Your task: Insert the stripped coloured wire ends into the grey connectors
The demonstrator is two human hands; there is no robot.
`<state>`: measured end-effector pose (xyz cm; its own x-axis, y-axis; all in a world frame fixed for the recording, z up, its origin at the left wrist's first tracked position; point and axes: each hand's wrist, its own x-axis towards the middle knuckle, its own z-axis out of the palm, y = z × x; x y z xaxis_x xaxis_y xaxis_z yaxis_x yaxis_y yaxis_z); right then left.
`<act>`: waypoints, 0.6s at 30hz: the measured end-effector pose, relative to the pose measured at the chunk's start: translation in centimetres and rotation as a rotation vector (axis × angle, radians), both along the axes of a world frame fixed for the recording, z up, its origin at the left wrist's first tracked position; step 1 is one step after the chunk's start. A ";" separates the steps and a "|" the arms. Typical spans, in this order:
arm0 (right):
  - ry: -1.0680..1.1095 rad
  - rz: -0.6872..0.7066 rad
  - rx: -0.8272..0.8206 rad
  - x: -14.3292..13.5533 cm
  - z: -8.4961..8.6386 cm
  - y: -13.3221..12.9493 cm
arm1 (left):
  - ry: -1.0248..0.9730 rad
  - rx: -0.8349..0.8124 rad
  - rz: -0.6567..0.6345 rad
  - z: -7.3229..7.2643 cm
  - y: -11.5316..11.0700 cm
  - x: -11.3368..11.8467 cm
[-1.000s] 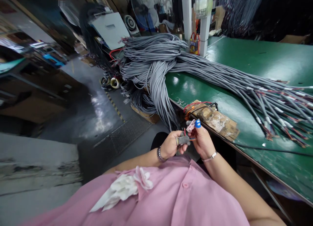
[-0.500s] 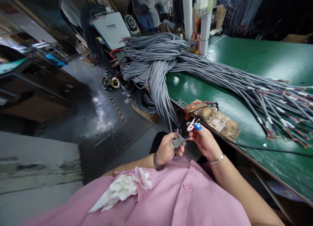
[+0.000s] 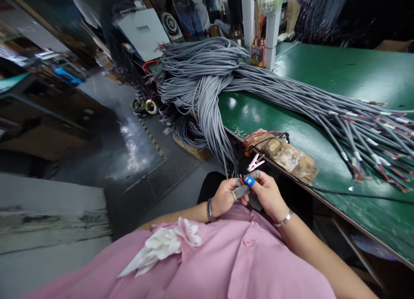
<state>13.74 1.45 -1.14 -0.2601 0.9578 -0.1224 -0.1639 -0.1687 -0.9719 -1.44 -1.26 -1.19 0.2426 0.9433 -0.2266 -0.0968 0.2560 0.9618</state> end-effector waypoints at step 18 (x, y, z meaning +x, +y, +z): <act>0.086 0.006 -0.091 0.0 -0.6 0.3 | -0.125 -0.019 0.190 -0.5 0.3 0.0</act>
